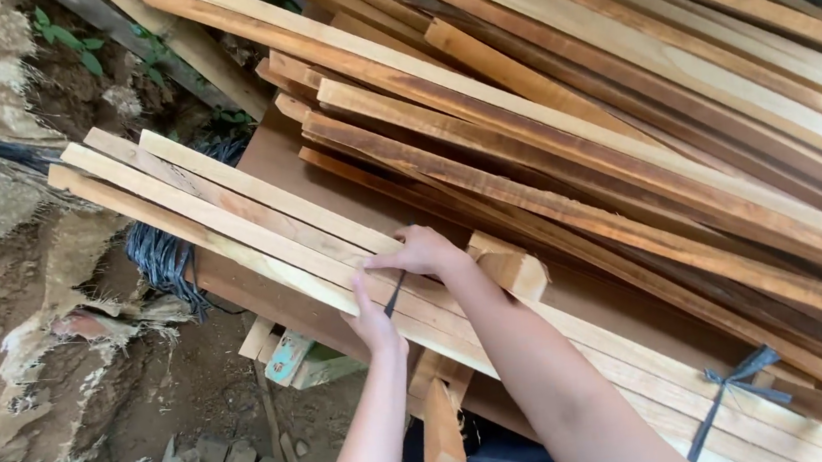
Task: Organizing and bundling thin wooden strips on a workbench.
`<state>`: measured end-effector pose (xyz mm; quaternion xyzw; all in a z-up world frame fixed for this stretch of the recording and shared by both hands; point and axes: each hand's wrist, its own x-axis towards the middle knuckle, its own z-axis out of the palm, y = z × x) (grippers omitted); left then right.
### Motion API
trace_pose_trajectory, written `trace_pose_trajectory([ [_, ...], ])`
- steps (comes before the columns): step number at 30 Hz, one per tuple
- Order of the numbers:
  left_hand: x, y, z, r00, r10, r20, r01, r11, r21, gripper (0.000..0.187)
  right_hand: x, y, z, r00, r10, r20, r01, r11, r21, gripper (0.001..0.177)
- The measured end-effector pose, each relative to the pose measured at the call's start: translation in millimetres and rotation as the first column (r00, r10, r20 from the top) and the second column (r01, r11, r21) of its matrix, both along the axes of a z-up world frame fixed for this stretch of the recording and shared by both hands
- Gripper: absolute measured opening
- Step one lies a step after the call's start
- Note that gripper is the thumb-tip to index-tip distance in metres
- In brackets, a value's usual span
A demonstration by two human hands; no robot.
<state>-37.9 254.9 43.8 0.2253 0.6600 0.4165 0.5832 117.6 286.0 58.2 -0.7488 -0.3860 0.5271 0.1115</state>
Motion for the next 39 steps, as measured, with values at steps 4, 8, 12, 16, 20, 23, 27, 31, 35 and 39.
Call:
trace_pose_trajectory([
  [4, -12, 7, -16, 0.947, 0.112, 0.3, -0.055, 0.98, -0.193, 0.085, 2, 21, -19, 0.988, -0.076, -0.135, 0.069, 0.996, -0.053, 0.133],
  [8, -8, 10, -9, 0.958, 0.086, 0.275, -0.01, 0.964, -0.266, 0.078, 5, 26, -21, 0.984, -0.071, -0.163, 0.041, 0.983, -0.179, 0.135],
  [12, -12, 9, -9, 0.975, 0.044, 0.22, 0.029, 0.948, -0.317, 0.075, 2, 25, -36, 0.971, -0.083, -0.223, 0.037, 0.978, -0.203, 0.139],
  [16, -14, 6, -22, 0.963, 0.058, 0.262, 0.019, 0.958, -0.285, 0.074, 2, 23, -39, 0.963, -0.1, -0.248, 0.053, 0.981, -0.188, 0.139],
  [20, -19, 6, -24, 0.968, 0.011, 0.25, 0.046, 0.974, -0.22, 0.077, -5, 21, 9, 0.986, -0.081, -0.147, 0.068, 0.993, -0.097, 0.133],
  [23, -31, 10, -30, 0.966, -0.061, 0.252, 0.128, 0.958, -0.257, 0.079, -14, -3, 35, 0.997, -0.072, 0.041, 0.065, 0.987, 0.148, 0.114],
  [27, -72, 6, -44, 0.907, -0.384, 0.172, 0.41, 0.898, -0.16, 0.077, -30, -81, 46, 0.938, -0.104, 0.332, -0.132, 0.777, 0.615, 0.075],
  [31, -116, -39, 9, 0.964, -0.257, 0.06, 0.262, 0.962, -0.076, 0.048, -12, -217, 60, 0.957, -0.113, 0.267, -0.135, 0.643, 0.754, 0.037],
  [35, -187, -125, -43, 0.964, -0.246, -0.098, 0.238, 0.967, -0.088, 0.032, 46, -339, 47, 0.881, -0.306, 0.362, -0.061, 0.684, 0.727, 0.028],
  [39, -214, -199, -99, 0.878, -0.471, -0.09, 0.445, 0.87, -0.21, 0.032, 105, -405, 66, 0.884, -0.219, 0.414, 0.195, 0.976, 0.099, 0.068],
])
